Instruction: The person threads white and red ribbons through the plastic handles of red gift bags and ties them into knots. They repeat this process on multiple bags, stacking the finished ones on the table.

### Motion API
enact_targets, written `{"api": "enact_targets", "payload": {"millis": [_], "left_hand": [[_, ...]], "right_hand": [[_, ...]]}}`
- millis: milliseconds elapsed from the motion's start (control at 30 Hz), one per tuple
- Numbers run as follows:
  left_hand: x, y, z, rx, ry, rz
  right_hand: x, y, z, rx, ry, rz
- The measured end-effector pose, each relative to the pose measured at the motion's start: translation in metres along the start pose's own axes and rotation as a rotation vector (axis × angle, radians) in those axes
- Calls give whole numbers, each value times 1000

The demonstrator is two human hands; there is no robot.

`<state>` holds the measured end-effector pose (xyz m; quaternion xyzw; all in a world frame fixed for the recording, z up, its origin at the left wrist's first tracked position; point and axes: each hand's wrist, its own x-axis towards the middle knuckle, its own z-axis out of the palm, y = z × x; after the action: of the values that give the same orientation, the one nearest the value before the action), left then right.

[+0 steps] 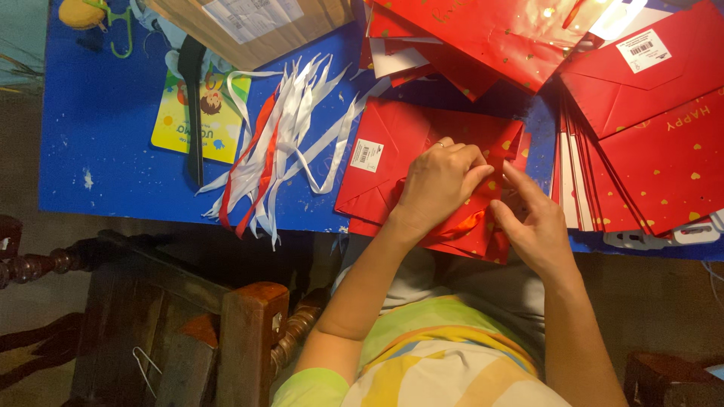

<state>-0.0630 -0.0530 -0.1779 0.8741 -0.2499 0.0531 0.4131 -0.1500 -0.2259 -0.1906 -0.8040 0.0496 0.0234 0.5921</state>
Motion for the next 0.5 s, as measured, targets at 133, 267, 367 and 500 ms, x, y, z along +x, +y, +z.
{"api": "enact_targets", "payload": {"millis": [133, 267, 367, 500], "left_hand": [[3, -2, 0, 2, -14, 4], [2, -6, -1, -125, -87, -100], [-2, -4, 0, -167, -93, -126], [-4, -8, -6, -299, -203, -245]], "right_hand": [[3, -1, -7, 131, -85, 36], [7, -7, -3, 242, -42, 95], [5, -14, 13, -18, 186, 94], [7, -21, 13, -37, 159, 127]]}}
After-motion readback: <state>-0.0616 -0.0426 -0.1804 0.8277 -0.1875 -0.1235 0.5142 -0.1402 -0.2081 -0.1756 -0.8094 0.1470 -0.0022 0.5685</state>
